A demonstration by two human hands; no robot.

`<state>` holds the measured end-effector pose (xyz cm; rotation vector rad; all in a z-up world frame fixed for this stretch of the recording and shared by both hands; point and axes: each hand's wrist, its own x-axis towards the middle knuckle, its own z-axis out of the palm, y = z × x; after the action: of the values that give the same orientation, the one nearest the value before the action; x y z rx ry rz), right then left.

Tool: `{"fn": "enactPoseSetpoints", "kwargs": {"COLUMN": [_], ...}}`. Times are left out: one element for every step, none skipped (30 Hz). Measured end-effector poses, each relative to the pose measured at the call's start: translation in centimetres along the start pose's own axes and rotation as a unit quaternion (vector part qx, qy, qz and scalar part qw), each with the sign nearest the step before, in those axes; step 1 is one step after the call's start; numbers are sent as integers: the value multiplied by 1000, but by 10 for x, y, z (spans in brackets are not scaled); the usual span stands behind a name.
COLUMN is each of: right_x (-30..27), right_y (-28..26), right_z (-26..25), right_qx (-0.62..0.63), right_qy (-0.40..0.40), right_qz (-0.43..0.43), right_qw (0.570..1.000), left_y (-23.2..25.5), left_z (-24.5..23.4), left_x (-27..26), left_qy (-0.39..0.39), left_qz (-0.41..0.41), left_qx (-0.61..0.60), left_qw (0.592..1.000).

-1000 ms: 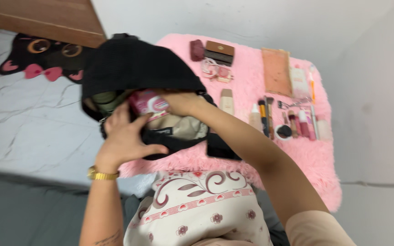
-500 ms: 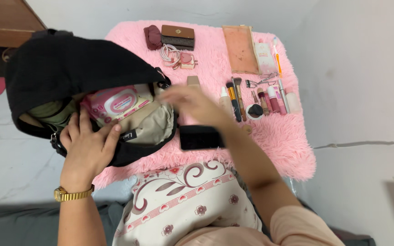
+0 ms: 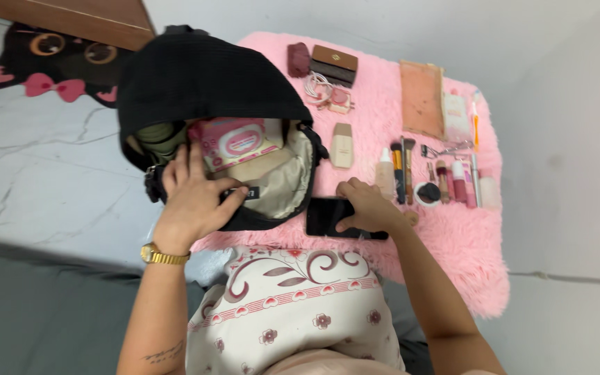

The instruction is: The person packs a black backpack with daily essentials. They place a small bottle, a folded green umbrella, a pink pouch, a wallet, and a charging cable into the backpack. They then place makeup brushes and cosmetics into a beige pouch and put the pouch into the backpack. Finally, they zip the backpack closed.

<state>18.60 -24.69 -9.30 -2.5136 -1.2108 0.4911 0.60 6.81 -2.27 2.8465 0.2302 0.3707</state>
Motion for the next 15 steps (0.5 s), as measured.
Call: {"fn": "enactPoseSetpoints", "kwargs": {"right_x": [-3,-5,-9,-13,-15,-18,-22,-27,-34,-39,-43,-44,-39,-23,1], "right_y": [-2,-6,-10,-13,-18,-22,-26,-31,-34,-35,-36,-39,-43,-50,-59], "right_z": [-3,-4,-8,-12,-18,-24,-31,-40,-52,-68,-84,-98,-110,-113,-110], "right_qx": [15,30,37,45,53,44,35,26,62,96,130,138,143,302,451], "right_qy": [10,21,26,30,34,20,6,-9,37,83,129,212,291,311,322], "right_qz": [-15,-29,-29,-27,-25,-1,22,47,37,26,16,-73,-162,-189,-210], "right_qw": [1000,999,999,998,998,999,999,999,997,992,983,965,932,881,805], "left_y": [0,0,0,0,0,0,-1,-1,-1,-1,-2,-1,-1,-1,-1], "left_z": [0,-1,-1,-2,-2,-1,-1,0,0,0,0,1,1,1,0], "left_x": [-1,-1,-1,-2,-2,-2,-2,-2,-1,1,2,2,1,0,-1], "left_qy": [0,2,3,2,2,0,-2,-7,-13,-17,-17,-18,-20,-21,-23], "left_qz": [3,6,10,14,12,10,9,10,11,12,14,13,12,10,8], "left_qx": [-7,-8,-10,-13,-17,-20,-24,-27,-30,-33,-31,-30,-29,-27,-26], "left_qw": [1000,1000,1000,1000,1000,1000,1000,1000,999,999,999,999,999,999,999]}}
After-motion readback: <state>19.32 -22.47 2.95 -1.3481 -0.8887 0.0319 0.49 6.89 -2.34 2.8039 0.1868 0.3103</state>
